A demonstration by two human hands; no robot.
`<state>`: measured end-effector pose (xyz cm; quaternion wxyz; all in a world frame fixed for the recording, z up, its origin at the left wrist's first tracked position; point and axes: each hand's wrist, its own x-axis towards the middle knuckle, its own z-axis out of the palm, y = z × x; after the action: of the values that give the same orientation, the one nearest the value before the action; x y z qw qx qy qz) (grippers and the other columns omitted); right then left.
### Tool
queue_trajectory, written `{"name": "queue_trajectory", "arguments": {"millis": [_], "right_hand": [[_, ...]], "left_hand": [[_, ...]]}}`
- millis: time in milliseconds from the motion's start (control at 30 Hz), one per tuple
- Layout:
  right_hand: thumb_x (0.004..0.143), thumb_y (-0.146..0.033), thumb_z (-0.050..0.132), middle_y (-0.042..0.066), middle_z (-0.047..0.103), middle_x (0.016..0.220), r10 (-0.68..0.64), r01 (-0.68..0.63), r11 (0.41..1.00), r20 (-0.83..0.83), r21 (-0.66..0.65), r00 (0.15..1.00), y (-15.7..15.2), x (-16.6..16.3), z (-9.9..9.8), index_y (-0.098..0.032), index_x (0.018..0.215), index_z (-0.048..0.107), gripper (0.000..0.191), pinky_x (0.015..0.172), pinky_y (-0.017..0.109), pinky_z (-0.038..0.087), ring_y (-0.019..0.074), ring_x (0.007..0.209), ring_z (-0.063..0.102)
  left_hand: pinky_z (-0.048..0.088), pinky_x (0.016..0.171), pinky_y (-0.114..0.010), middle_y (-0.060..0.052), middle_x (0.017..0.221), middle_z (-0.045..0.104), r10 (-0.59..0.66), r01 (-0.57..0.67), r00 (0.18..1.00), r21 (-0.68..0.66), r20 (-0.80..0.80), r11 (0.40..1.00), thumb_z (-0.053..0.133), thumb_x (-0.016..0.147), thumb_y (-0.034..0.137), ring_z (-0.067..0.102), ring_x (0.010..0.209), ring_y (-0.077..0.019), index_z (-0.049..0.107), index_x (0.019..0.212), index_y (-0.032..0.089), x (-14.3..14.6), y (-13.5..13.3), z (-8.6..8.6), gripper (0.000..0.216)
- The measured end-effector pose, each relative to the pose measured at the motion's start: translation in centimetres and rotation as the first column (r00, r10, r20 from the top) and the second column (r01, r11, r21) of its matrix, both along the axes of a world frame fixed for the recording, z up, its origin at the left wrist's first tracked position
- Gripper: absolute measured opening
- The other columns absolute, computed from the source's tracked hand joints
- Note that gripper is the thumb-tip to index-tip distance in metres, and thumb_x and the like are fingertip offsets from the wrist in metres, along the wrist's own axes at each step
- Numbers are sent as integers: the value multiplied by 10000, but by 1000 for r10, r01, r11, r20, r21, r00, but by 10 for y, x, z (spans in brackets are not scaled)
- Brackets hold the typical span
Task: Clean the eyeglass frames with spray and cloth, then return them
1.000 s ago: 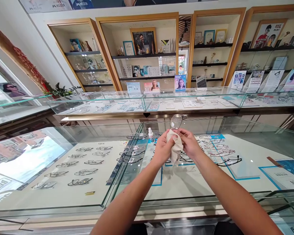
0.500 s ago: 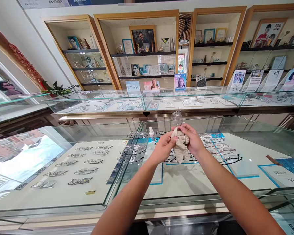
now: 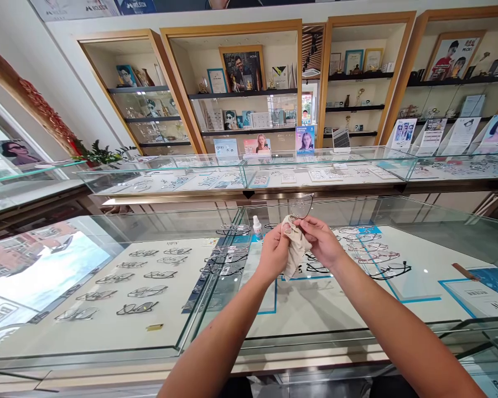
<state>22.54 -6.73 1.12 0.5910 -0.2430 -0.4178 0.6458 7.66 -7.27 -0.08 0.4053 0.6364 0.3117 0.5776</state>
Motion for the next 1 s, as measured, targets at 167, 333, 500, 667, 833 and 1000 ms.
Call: {"name": "queue_trajectory", "arguments": {"millis": [167,333,500,667,833,1000], "right_hand": [[621,-478,1043,46,841,950,-16,16,1000,-70,-4,997,4,6,3,-231,738,805,364,738,282,574,169,775,699],[637,-467,1032,34,834,925,7,-8,1000,-48,-19,999,0,2,0,-239,788,793,363,655,275,537,164,730,670],[627,-479,1040,29,822,905,0,0,999,-9,42,1000,-2,-2,-4,-251,791,794,373,657,288,529,149,683,630],[618,-507,1035,16,776,839,-37,37,999,-5,28,999,0,2,1,-244,795,781,405,605,279,486,151,666,610],[695,-536,987,74,770,1326,-39,33,994,56,108,998,-2,16,12,-234,733,755,383,716,300,539,239,1011,704],[750,-502,965,75,728,1301,27,-66,981,209,182,978,1,24,9,-227,738,792,325,749,299,513,208,972,660]], "left_hand": [[438,678,-257,-32,836,645,-309,305,951,-88,-28,948,762,909,699,530,731,-157,729,1055,158,-5,1,2,561],[476,700,-253,-37,903,697,-163,170,985,-127,63,977,888,812,598,581,755,-158,730,1176,153,0,-4,4,596],[415,663,-260,-11,780,615,29,-28,999,-32,45,999,751,895,704,479,713,-149,737,919,171,3,-6,4,534],[335,617,-274,16,668,486,-66,67,998,-44,3,997,630,903,857,364,654,-135,612,739,185,-1,-1,4,692],[310,594,-268,12,661,515,-45,49,998,-98,41,994,658,866,882,374,630,-124,595,713,181,-11,9,5,720],[414,642,-271,-30,758,667,-10,36,982,-133,190,990,651,930,810,538,701,-165,734,861,178,-23,19,4,641]]}}
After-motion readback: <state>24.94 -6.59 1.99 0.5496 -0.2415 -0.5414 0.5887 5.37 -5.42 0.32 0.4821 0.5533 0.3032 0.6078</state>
